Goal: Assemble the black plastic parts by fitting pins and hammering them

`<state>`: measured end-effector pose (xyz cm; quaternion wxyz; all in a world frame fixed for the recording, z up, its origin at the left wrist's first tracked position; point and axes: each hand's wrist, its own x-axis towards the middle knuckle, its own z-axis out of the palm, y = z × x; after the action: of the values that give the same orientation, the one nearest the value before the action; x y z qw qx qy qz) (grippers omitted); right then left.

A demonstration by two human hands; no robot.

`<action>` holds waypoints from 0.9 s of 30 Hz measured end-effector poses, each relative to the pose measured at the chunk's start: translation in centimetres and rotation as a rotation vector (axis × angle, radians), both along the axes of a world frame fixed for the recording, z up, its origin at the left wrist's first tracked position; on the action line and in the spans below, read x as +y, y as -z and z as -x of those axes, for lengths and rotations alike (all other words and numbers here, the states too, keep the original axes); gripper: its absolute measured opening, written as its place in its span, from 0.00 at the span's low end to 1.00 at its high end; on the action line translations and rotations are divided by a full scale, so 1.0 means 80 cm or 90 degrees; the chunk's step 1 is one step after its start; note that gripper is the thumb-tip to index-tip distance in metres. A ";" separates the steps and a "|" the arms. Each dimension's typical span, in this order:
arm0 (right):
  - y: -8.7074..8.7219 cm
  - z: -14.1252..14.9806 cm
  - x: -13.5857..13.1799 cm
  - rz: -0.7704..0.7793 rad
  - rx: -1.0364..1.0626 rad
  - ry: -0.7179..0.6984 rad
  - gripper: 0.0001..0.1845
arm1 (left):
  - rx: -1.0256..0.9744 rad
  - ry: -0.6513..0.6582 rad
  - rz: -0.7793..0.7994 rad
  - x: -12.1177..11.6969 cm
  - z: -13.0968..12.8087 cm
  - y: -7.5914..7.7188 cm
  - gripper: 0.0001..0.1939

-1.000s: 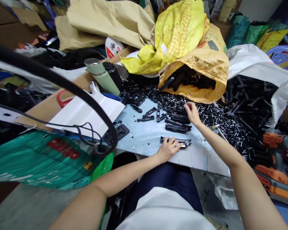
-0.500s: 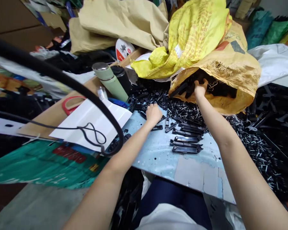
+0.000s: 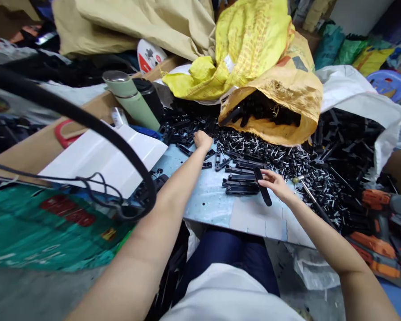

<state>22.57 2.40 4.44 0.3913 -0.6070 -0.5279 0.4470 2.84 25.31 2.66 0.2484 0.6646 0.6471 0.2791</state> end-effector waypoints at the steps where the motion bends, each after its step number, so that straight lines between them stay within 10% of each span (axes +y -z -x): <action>1: 0.000 0.000 -0.020 -0.009 -0.049 -0.025 0.29 | -0.003 0.004 -0.019 -0.012 0.003 -0.002 0.07; 5: -0.002 0.003 -0.089 -0.090 -0.323 -0.219 0.22 | 0.009 0.133 -0.088 -0.111 0.020 -0.002 0.05; 8: 0.002 0.006 -0.126 -0.118 -0.472 -0.335 0.16 | 0.098 0.534 -0.154 -0.213 0.037 0.011 0.03; 10: 0.010 0.009 -0.139 -0.107 -0.533 -0.266 0.16 | 0.187 0.622 -0.158 -0.267 0.043 0.024 0.04; 16: 0.042 0.027 -0.123 0.035 -0.568 0.186 0.30 | 0.155 0.543 -0.105 -0.307 0.025 0.049 0.03; 22: 0.048 0.052 -0.118 -0.059 -0.098 0.110 0.28 | -0.334 0.433 0.091 -0.321 0.001 0.041 0.12; 27: 0.041 0.050 -0.130 -0.097 -0.048 0.057 0.27 | -0.347 0.410 -0.001 -0.332 -0.007 0.032 0.15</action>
<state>18.60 -8.04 1.18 0.4357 -0.6149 -0.5472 0.3643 3.40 -1.23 0.11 0.4848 0.7348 0.3166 0.3533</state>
